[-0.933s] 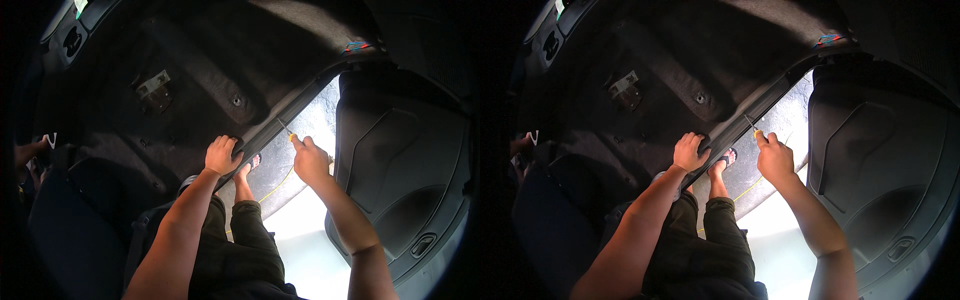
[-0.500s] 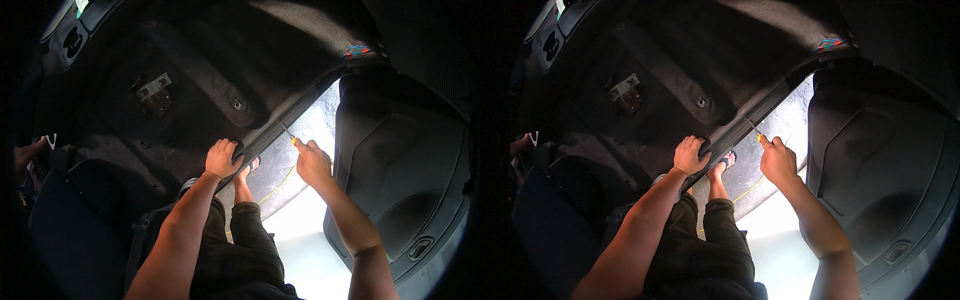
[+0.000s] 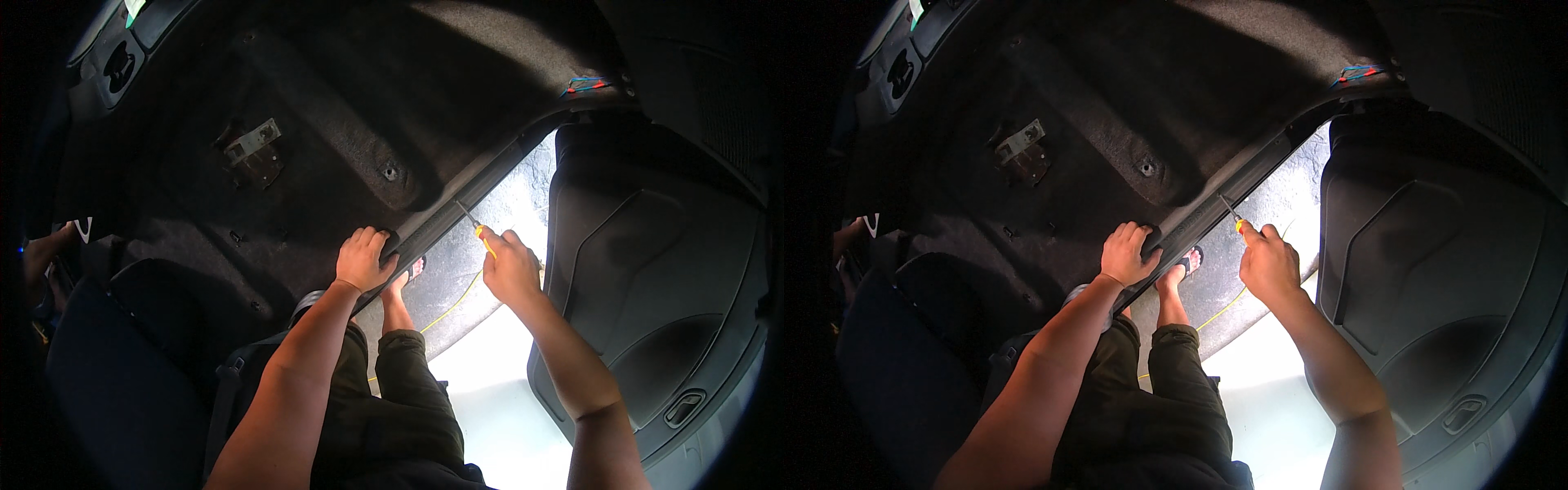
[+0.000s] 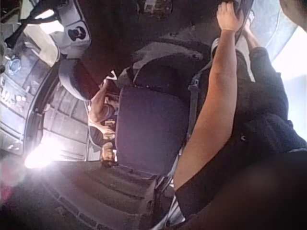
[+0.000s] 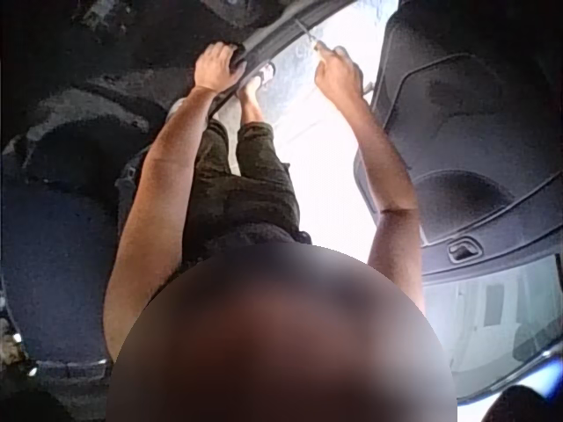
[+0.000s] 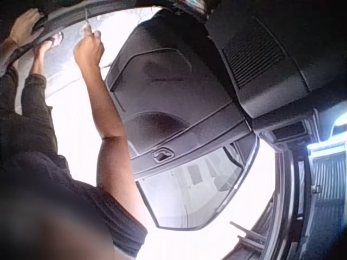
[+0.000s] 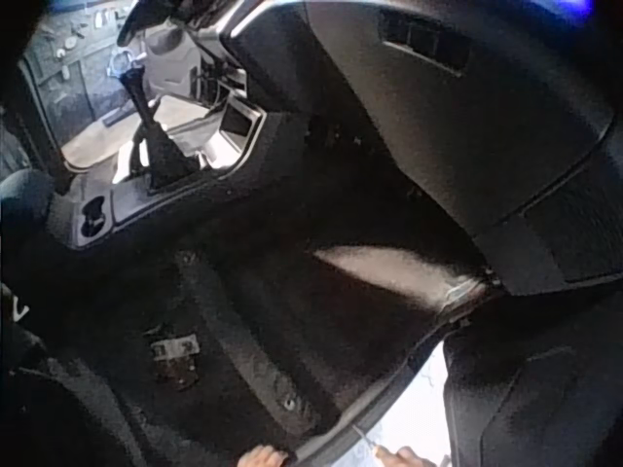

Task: The person uses a yellow-handled screwdriver to pry and remove a long black plastic trim piece from the rear passenger-side door sill of a car. After removing the first trim, they walk to the driver's side and repeat the process to remove a similar trim piece from that door sill.

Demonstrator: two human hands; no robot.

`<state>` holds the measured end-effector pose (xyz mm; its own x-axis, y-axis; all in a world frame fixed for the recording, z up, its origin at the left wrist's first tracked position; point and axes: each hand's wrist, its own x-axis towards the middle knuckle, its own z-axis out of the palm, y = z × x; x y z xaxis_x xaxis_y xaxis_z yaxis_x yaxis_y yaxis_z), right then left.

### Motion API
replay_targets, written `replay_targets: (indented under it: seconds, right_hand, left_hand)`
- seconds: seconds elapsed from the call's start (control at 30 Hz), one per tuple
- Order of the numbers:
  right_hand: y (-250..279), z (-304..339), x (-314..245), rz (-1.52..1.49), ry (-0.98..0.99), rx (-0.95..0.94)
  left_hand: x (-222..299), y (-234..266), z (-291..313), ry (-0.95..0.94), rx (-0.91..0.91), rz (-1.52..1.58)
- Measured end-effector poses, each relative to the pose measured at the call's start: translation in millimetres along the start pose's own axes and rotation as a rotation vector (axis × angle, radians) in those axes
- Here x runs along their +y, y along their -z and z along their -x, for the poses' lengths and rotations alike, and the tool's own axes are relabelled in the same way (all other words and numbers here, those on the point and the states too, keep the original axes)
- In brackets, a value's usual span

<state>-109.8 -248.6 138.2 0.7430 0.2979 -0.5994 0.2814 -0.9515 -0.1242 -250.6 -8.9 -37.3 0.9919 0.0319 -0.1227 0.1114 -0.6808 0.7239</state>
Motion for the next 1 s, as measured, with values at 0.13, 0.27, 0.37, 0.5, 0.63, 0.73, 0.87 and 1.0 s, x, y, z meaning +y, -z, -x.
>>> replay_targets:
  seconds: [0.13, 0.27, 0.37, 0.5, 0.63, 0.73, 0.87, 1.0]
  right_hand:
    - [-0.4, -1.1, 2.9, 0.004, 0.01, -0.013]
    - [1.1, 1.0, 0.2, 0.033, 0.023, -0.022]
    - [2.4, 2.4, -3.6, 0.053, 0.016, -0.012]
    - [2.7, 2.2, -5.0, 0.041, 0.0, -0.017]
    - [2.6, 0.9, -2.8, 0.035, 0.014, -0.007]
    - [2.8, -0.2, -1.5, 0.032, 0.032, -0.007]
    - [2.7, -0.8, -1.6, 0.05, 0.035, -0.015]
    - [2.7, -0.5, -3.2, 0.044, 0.018, -0.019]
  left_hand:
    - [-0.8, -0.9, 0.5, 0.0, -0.001, 0.004]
    - [-0.6, -1.0, 0.6, 0.003, -0.005, 0.003]
    - [-0.3, -0.4, 0.3, 0.001, -0.001, 0.003]
    - [0.0, 0.1, 0.5, 0.006, -0.013, -0.001]
    - [-0.5, -0.1, 0.6, 0.006, -0.01, 0.001]
    - [-0.7, 0.1, 0.9, 0.014, -0.031, -0.015]
    - [-0.3, 0.8, 0.9, 0.017, -0.036, -0.017]
    - [0.1, 1.4, 0.3, 0.019, -0.04, -0.011]
